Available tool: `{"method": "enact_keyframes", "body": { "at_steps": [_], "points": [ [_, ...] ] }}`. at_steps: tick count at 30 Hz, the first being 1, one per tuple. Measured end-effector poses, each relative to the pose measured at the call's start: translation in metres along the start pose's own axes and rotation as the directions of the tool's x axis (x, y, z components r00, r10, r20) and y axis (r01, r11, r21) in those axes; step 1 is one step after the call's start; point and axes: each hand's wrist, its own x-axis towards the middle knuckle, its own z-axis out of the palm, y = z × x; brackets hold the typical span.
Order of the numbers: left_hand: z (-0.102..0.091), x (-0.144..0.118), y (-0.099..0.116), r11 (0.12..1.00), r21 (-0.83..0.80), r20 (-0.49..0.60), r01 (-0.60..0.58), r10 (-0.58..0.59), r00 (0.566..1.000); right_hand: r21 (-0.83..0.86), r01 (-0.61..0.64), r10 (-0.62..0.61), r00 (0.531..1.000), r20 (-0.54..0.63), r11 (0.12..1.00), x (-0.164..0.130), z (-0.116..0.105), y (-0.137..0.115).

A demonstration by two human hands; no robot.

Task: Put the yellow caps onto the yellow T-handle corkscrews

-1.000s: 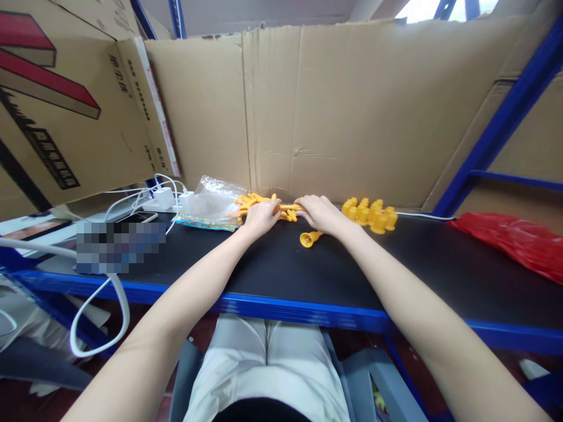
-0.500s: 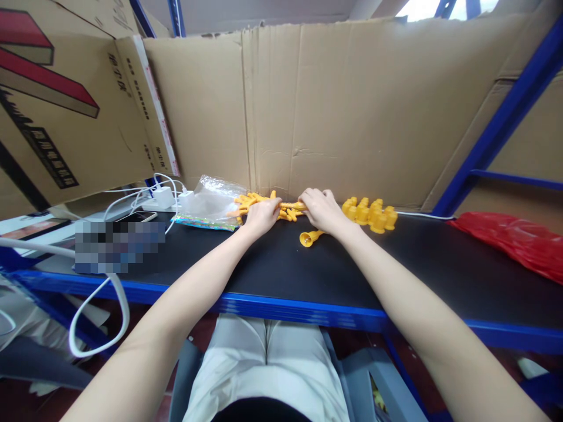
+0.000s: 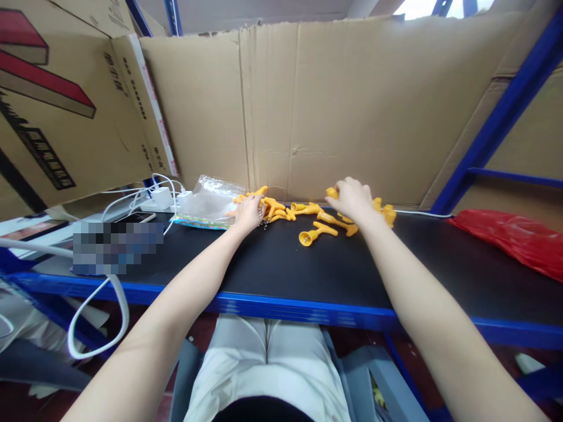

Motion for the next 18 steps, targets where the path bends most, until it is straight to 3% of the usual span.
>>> {"method": "enact_keyframes", "body": {
  "at_steps": [2, 6, 10, 15, 16, 18],
  "points": [
    [0.006, 0.000, -0.002, 1.000, 0.003, 0.042, -0.015, 0.015, 0.999, -0.033, -0.155, 0.157, 0.981, 0.114, 0.987, 0.003, -0.007, 0.014],
    [0.016, -0.001, -0.005, 1.000, -0.018, 0.162, 0.004, -0.001, 0.987, -0.110, -0.371, 0.386, 0.861, 0.332, 0.922, 0.009, -0.006, 0.053],
    [0.022, -0.004, -0.005, 0.998, -0.002, 0.270, 0.059, -0.057, 0.961, -0.097, -0.420, 0.410, 0.765, 0.496, 0.902, 0.012, 0.006, 0.086],
    [0.022, -0.006, -0.005, 0.995, 0.094, 0.294, 0.024, -0.050, 0.955, -0.068, -0.475, 0.408, 0.663, 0.628, 0.877, 0.007, 0.018, 0.093],
    [0.022, -0.006, -0.004, 0.994, 0.106, 0.292, 0.015, -0.046, 0.955, -0.051, -0.484, 0.401, 0.657, 0.639, 0.874, 0.006, 0.022, 0.093],
    [0.021, -0.005, -0.004, 0.994, 0.110, 0.300, 0.006, -0.039, 0.953, 0.038, -0.463, 0.365, 0.745, 0.558, 0.885, 0.006, 0.033, 0.096]
  ]
}}
